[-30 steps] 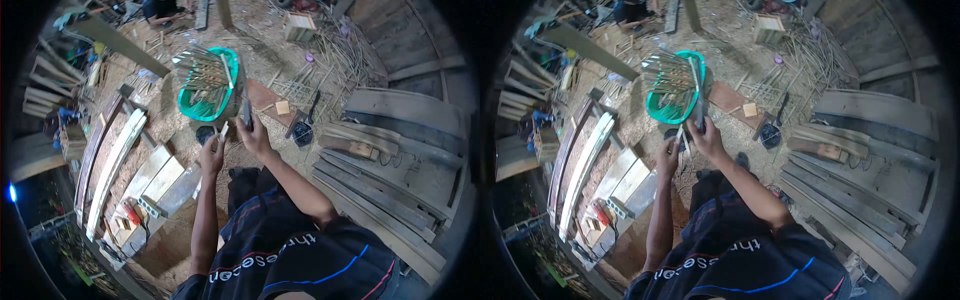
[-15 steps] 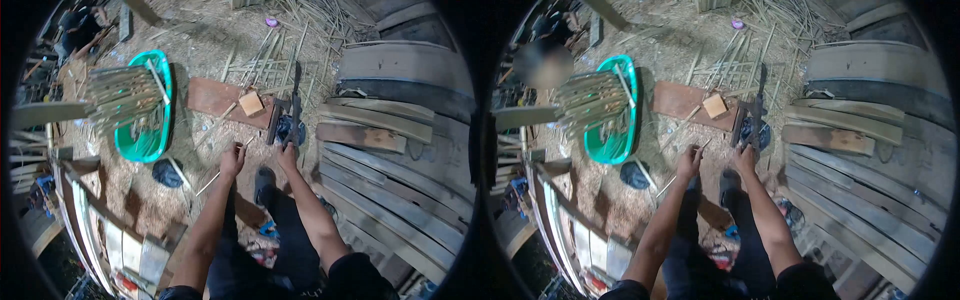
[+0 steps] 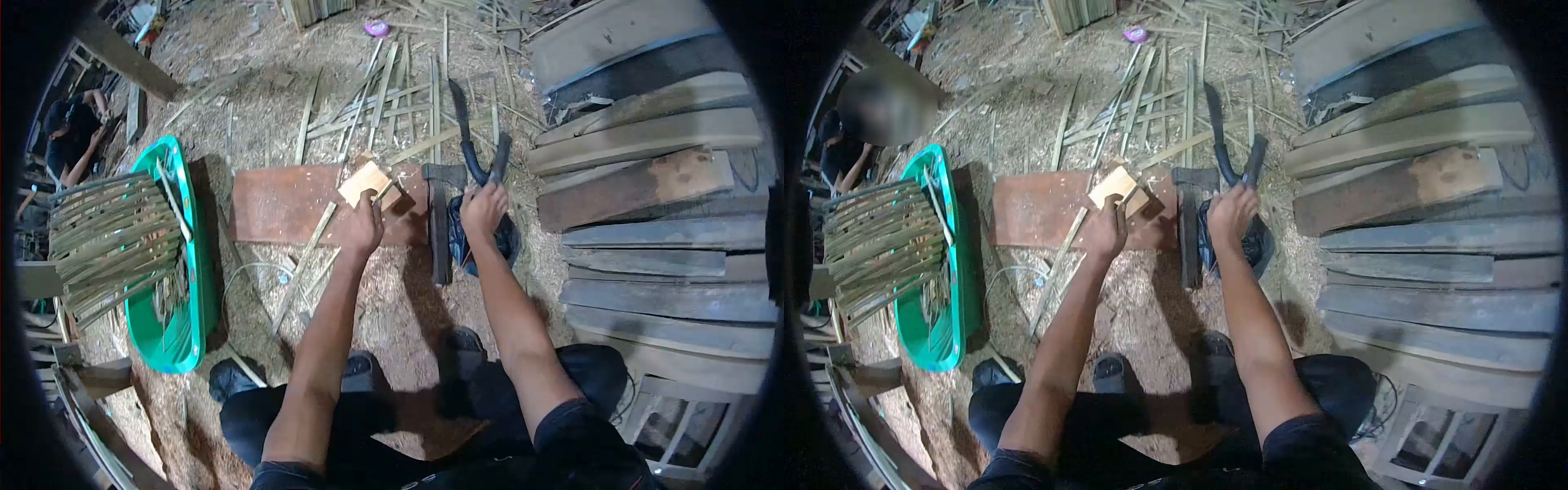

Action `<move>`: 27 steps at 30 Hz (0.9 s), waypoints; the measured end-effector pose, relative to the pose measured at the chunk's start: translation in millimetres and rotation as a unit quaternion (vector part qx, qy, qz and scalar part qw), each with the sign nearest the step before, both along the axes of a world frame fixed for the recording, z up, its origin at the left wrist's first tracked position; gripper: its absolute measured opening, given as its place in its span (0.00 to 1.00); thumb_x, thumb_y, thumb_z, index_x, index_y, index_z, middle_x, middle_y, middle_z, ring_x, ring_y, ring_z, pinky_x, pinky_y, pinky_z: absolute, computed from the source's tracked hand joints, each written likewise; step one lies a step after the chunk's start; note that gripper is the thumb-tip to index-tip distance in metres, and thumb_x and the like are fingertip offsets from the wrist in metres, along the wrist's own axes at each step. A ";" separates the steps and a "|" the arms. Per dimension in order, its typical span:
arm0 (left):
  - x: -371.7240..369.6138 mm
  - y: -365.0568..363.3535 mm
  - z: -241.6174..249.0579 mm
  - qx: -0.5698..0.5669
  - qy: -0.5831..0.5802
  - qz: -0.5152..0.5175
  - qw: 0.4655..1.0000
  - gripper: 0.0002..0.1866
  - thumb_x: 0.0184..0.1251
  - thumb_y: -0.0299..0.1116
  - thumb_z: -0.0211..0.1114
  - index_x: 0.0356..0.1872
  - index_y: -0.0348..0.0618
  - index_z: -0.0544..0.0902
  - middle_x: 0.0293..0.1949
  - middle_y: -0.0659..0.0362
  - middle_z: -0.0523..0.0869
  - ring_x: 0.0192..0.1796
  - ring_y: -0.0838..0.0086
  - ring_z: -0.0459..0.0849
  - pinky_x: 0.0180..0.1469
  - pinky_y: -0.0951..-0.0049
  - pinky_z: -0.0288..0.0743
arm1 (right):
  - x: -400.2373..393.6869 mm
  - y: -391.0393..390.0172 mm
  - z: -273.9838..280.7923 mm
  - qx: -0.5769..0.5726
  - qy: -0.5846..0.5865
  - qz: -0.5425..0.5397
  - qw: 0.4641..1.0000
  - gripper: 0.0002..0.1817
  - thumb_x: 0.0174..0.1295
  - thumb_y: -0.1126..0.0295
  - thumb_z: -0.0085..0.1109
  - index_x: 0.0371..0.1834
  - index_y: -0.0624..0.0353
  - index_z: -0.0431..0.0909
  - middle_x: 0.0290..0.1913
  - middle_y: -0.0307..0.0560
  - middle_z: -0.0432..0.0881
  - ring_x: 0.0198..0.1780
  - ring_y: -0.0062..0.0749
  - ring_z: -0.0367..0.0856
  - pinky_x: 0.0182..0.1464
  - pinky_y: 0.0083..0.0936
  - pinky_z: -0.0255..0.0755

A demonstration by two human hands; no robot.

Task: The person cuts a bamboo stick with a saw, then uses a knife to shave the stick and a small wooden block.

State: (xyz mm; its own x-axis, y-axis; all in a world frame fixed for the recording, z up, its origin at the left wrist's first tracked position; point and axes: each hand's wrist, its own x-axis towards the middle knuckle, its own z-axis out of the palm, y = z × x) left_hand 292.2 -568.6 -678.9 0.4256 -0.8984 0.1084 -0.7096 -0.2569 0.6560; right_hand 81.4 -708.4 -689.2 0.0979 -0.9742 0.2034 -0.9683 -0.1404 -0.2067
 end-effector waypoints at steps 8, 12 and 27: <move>17.5 6.7 -20.7 0.076 -0.032 0.034 0.996 0.15 0.75 0.44 0.54 0.44 0.42 0.77 0.32 0.35 0.84 0.36 0.37 0.84 0.38 0.40 0.76 | 10.9 -80.9 -72.8 0.119 -0.051 0.083 0.988 0.37 0.63 0.67 0.63 0.71 0.76 0.61 0.70 0.74 0.66 0.72 0.63 0.64 0.73 0.46 0.61; 22.8 27.4 -15.4 0.048 -0.015 0.025 0.998 0.14 0.74 0.41 0.56 0.43 0.39 0.79 0.37 0.38 0.85 0.39 0.41 0.85 0.42 0.43 0.78 | 22.3 -85.8 -40.7 0.173 -0.044 0.011 0.984 0.29 0.69 0.60 0.60 0.65 0.70 0.72 0.64 0.71 0.74 0.65 0.61 0.73 0.67 0.47 0.70; 35.8 12.2 -46.0 0.067 -0.100 0.016 0.993 0.38 0.52 0.40 0.80 0.67 0.56 0.75 0.62 0.47 0.72 0.51 0.48 0.86 0.50 0.53 0.84 | 48.3 -76.0 2.3 0.260 -0.561 0.050 0.784 0.25 0.76 0.52 0.47 0.47 0.66 0.82 0.31 0.48 0.84 0.34 0.35 0.84 0.39 0.30 0.76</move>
